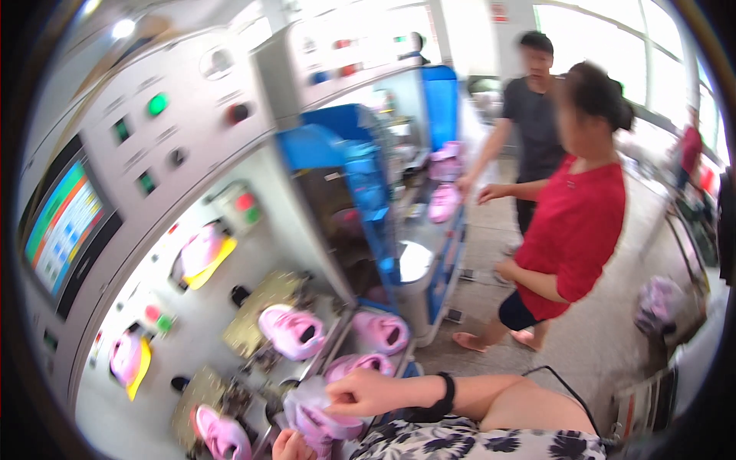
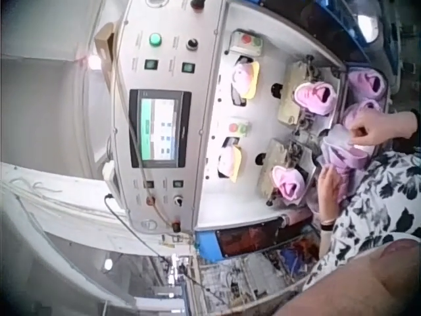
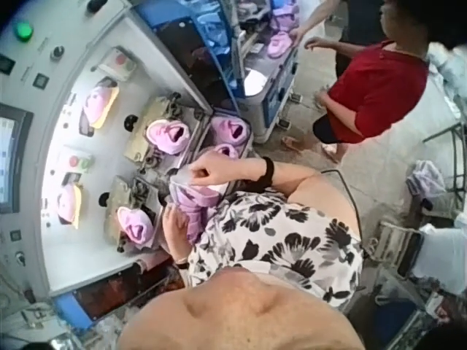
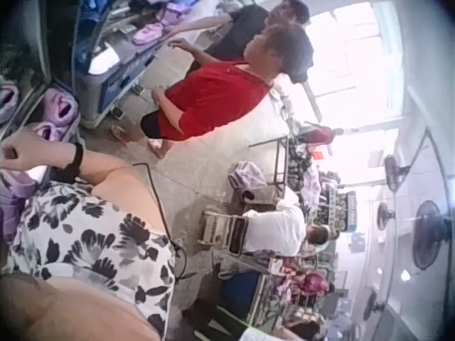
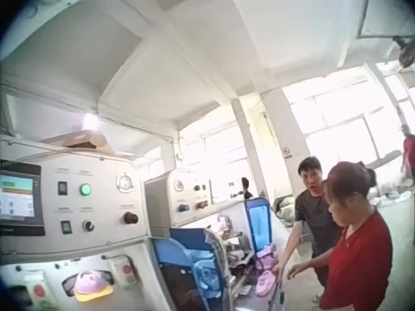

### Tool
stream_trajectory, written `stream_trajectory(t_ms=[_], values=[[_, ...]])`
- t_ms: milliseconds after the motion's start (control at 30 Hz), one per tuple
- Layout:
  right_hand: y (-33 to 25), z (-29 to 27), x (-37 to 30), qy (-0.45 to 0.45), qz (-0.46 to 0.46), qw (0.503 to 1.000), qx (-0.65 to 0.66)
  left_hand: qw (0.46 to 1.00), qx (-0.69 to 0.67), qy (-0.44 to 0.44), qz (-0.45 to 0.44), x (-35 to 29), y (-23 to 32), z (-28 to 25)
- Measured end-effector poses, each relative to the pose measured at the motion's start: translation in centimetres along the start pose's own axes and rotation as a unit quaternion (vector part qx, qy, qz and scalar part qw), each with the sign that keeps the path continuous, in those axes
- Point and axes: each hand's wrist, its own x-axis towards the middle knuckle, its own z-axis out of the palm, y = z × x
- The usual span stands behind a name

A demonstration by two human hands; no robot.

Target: Operating an industrial machine to shape or press pink shoe uppers.

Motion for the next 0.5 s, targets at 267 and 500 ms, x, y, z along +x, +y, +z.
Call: stream_trajectory(t_ms=[267,500], values=[[1.9,-0.3,0.5,-0.038,0.148,0.981,0.120,0.998,-0.038,0.028,0.053,0.9,-1.5,-5.0],[-3.5,-3.4,3.2,-0.111,-0.125,0.968,0.189,0.982,0.039,-0.033,0.181,-5.5,4.9,-0.1]])
